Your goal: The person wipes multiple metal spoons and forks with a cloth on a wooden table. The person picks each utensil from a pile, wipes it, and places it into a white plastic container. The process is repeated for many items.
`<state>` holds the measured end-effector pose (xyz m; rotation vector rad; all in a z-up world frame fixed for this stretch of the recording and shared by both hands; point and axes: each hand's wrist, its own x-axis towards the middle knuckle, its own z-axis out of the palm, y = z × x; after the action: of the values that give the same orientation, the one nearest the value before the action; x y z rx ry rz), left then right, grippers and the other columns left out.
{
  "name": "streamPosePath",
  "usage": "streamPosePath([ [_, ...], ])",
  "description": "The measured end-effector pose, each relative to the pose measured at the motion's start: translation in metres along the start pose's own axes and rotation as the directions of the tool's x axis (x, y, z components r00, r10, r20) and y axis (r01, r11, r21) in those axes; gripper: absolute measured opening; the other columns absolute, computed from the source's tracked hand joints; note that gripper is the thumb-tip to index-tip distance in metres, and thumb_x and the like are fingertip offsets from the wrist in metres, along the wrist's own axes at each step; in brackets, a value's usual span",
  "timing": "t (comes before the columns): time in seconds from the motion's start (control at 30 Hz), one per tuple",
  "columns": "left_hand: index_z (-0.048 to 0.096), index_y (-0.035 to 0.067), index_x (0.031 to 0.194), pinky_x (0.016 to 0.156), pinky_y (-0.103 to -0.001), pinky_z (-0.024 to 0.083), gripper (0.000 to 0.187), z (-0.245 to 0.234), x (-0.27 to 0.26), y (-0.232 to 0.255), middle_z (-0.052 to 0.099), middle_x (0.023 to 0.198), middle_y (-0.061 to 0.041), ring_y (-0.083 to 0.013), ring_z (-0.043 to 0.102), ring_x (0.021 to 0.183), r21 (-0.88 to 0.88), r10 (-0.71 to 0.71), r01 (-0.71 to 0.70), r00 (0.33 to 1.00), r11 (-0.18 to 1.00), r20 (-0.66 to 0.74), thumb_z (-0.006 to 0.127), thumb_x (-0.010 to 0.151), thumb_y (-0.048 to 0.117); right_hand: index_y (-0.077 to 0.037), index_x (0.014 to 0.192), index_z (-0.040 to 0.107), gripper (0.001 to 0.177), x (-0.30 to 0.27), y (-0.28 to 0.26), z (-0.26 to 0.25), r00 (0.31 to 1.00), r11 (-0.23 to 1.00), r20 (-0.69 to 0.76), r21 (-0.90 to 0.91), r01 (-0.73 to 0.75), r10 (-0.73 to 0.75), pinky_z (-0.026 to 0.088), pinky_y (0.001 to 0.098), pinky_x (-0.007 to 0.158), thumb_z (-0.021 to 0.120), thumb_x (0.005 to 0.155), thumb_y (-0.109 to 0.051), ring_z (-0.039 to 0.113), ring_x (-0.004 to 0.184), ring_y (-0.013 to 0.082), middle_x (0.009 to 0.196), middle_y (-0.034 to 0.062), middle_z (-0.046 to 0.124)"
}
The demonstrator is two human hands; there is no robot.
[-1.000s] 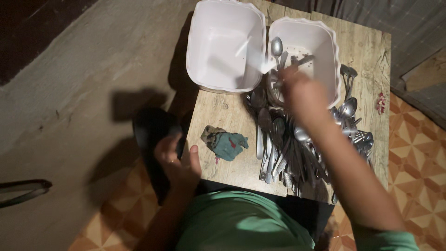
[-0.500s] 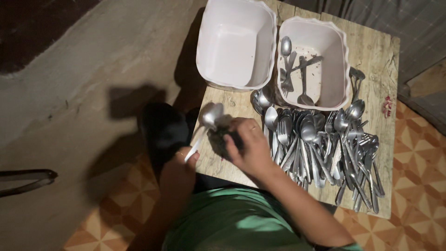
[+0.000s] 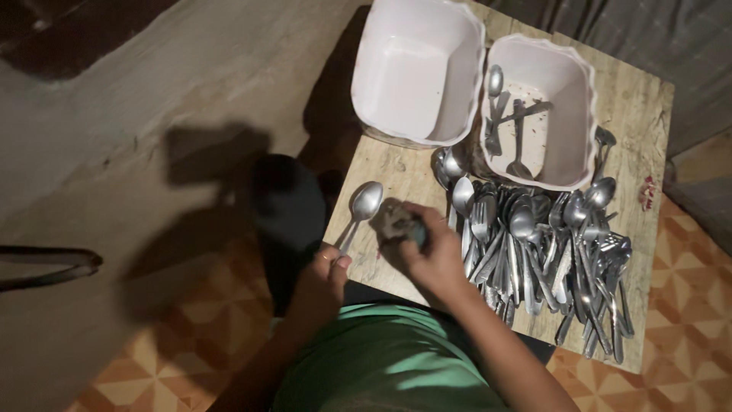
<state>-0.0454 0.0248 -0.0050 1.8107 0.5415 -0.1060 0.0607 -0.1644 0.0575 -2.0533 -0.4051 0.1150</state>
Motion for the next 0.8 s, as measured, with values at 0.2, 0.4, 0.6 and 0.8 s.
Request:
streamPosePath([
  [0.2, 0.069, 0.008, 0.104, 0.063, -0.042, 0.051, 0.037, 0.008, -0.008, -0.008, 0.06, 0.065, -0.014, -0.0274, 0.062, 0.061, -0.068, -0.005, 0.011, 0.996, 0.998, 0.084, 0.043, 0.102, 0.033, -0.002, 0.121, 0.065, 0.041, 0.007, -0.028, 0.016, 0.991, 0.996, 0.133, -0.086, -0.024, 0.036, 0.056, 0.0353, 0.085, 0.078, 0.084, -0.013, 0.07, 0.096, 0.0252, 0.105, 0.0162, 0.072],
  [0.4, 0.071, 0.013, 0.107, 0.061, -0.045, 0.054, 0.029, -0.007, -0.005, 0.008, 0.07, 0.075, -0.017, -0.0325, 0.068, 0.064, 0.453, 0.267, -0.164, 0.948, 0.876, -0.173, 0.049, 0.1, 0.029, -0.004, 0.106, 0.072, 0.017, 0.03, -0.045, 0.014, 0.957, 0.928, -0.025, -0.236, -0.288, 0.29, 0.061, 0.0356, 0.074, 0.062, 0.097, -0.014, 0.077, 0.083, 0.0236, 0.101, 0.015, 0.073],
  [0.6, 0.07, 0.011, 0.11, 0.054, -0.046, 0.051, 0.028, -0.022, -0.004, 0.036, 0.069, 0.071, -0.015, -0.0309, 0.067, 0.059, 0.489, 0.336, -0.221, 0.928, 0.844, -0.159, 0.047, 0.103, 0.026, 0.002, 0.119, 0.067, 0.028, 0.045, -0.027, -0.032, 0.962, 0.942, -0.166, -0.294, 0.164, -0.219, 0.056, 0.0389, 0.086, 0.073, 0.094, -0.01, 0.071, 0.097, 0.0305, 0.106, 0.0204, 0.071],
  [0.8, 0.071, 0.01, 0.103, 0.052, -0.04, 0.042, 0.031, -0.019, -0.005, 0.037, 0.054, 0.056, -0.009, -0.0219, 0.056, 0.049, 0.007, 0.042, -0.042, 0.969, 0.999, -0.245, 0.043, 0.103, 0.025, 0.0, 0.122, 0.062, 0.039, -0.002, -0.008, -0.017, 0.968, 0.929, -0.088, -0.314, 0.198, -0.236, 0.053, 0.0403, 0.089, 0.075, 0.087, -0.012, 0.066, 0.102, 0.0329, 0.109, 0.0194, 0.067],
])
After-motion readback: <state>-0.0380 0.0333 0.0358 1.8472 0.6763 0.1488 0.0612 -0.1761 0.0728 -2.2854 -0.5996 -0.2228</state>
